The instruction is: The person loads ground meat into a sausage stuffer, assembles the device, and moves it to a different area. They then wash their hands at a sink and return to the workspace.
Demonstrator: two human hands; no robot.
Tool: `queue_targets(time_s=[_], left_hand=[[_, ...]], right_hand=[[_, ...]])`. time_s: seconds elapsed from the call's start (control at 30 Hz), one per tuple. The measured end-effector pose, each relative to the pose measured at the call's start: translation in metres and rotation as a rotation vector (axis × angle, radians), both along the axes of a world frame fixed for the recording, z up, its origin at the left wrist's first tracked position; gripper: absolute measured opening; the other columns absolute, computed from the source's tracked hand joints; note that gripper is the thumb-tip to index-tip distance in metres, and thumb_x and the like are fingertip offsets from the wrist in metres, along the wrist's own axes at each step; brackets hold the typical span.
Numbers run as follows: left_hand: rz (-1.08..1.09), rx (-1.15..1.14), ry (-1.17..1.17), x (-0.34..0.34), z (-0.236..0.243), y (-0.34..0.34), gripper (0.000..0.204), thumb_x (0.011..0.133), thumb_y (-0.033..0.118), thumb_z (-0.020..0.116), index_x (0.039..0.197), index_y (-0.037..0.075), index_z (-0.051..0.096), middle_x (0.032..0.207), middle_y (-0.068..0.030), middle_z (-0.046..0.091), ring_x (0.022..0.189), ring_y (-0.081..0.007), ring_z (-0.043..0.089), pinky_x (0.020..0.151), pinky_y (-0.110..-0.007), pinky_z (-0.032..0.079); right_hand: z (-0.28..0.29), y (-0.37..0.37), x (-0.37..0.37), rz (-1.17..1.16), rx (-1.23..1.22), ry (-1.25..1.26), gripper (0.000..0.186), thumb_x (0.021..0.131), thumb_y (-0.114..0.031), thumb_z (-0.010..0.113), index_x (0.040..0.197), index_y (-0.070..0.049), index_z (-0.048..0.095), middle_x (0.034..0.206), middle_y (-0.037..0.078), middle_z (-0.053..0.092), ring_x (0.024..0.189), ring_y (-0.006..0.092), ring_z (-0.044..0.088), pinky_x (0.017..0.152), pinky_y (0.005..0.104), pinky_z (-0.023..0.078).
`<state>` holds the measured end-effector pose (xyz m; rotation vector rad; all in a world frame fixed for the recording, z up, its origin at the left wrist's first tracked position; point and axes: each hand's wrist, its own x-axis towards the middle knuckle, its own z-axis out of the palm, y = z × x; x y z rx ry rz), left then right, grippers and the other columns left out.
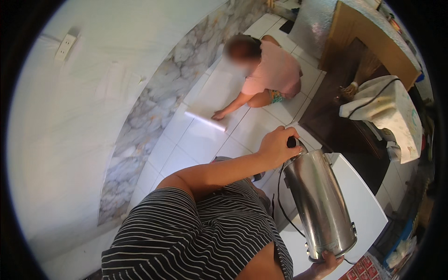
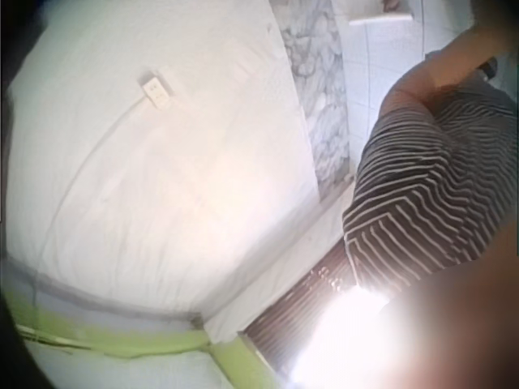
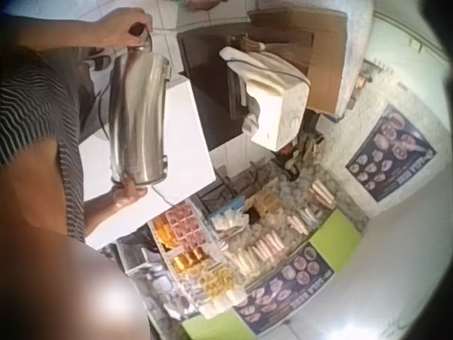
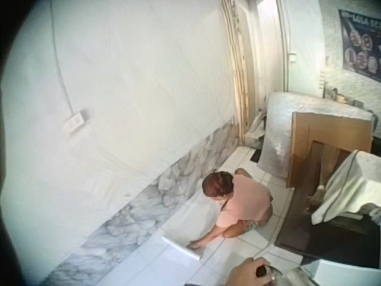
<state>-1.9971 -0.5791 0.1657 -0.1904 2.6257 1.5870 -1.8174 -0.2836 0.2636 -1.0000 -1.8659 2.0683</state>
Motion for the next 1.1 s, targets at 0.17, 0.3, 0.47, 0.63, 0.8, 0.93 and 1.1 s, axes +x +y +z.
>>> queue_targets(time_s=[0.17,0.3,0.47,0.63,0.8,0.93,1.1], left_hand=[[0.052,0.002,-0.08,0.013,-0.009,-0.012,0.035,0.074,0.029,0.074,0.101,0.008,0.064,0.085,-0.0136,0.056,0.077,-0.0286,0.058,0.071,-0.037,0.046],[0.09,-0.016,-0.064,0.019,-0.009,-0.033,0.034,0.074,0.028,0.073,0.101,0.008,0.064,0.085,-0.014,0.056,0.078,-0.0295,0.059,0.071,-0.037,0.046],[0.018,0.022,-0.08,0.019,-0.008,-0.066,0.035,0.074,0.029,0.073,0.102,0.009,0.063,0.087,-0.0144,0.056,0.079,-0.0313,0.059,0.072,-0.038,0.046],[-0.058,-0.011,-0.084,0.023,-0.012,-0.098,0.035,0.074,0.029,0.073,0.102,0.011,0.063,0.088,-0.0145,0.056,0.079,-0.0326,0.06,0.071,-0.039,0.047],[0.0,-0.08,-0.104,0.035,-0.022,-0.123,0.035,0.073,0.03,0.074,0.101,0.012,0.063,0.088,-0.0149,0.056,0.077,-0.033,0.06,0.07,-0.04,0.047],[0.081,-0.118,-0.134,0.041,-0.027,-0.142,0.036,0.073,0.032,0.073,0.101,0.013,0.063,0.088,-0.0149,0.056,0.078,-0.0326,0.06,0.071,-0.041,0.047],[0.162,-0.082,-0.131,0.045,-0.023,-0.157,0.033,0.071,0.029,0.073,0.097,0.011,0.062,0.088,-0.0171,0.056,0.08,-0.0364,0.061,0.072,-0.044,0.048]], right_hand=[[-0.009,-0.004,-0.016,-0.093,0.064,-0.055,0.06,0.048,-0.006,0.056,0.105,0.012,0.054,0.09,0.017,0.058,0.075,0.0263,0.058,0.075,0.0368,0.052],[-0.013,-0.011,-0.017,0.001,0.031,-0.081,0.062,0.048,-0.006,0.056,0.108,0.012,0.051,0.094,0.019,0.056,0.08,0.0279,0.057,0.077,0.038,0.052],[-0.013,-0.054,0.001,-0.065,0.082,-0.053,0.061,0.047,-0.006,0.056,0.106,0.012,0.053,0.094,0.018,0.058,0.082,0.0292,0.058,0.078,0.039,0.052],[-0.008,-0.1,0.021,-0.053,0.0,-0.101,0.067,0.047,-0.006,0.056,0.112,0.012,0.051,0.099,0.02,0.058,0.086,0.0301,0.059,0.082,0.0405,0.052],[-0.024,-0.122,0.02,-0.045,-0.033,-0.061,0.068,0.048,-0.003,0.056,0.114,0.013,0.05,0.1,0.02,0.059,0.088,0.031,0.061,0.083,0.0386,0.052],[-0.039,-0.126,0.005,-0.002,-0.068,-0.12,0.067,0.049,-0.003,0.054,0.114,0.012,0.051,0.102,0.019,0.059,0.091,0.0313,0.061,0.084,0.0389,0.052],[-0.043,-0.126,-0.013,0.097,-0.113,-0.071,0.07,0.049,-0.002,0.054,0.118,0.011,0.05,0.109,0.019,0.057,0.095,0.0308,0.06,0.089,0.0407,0.05]])
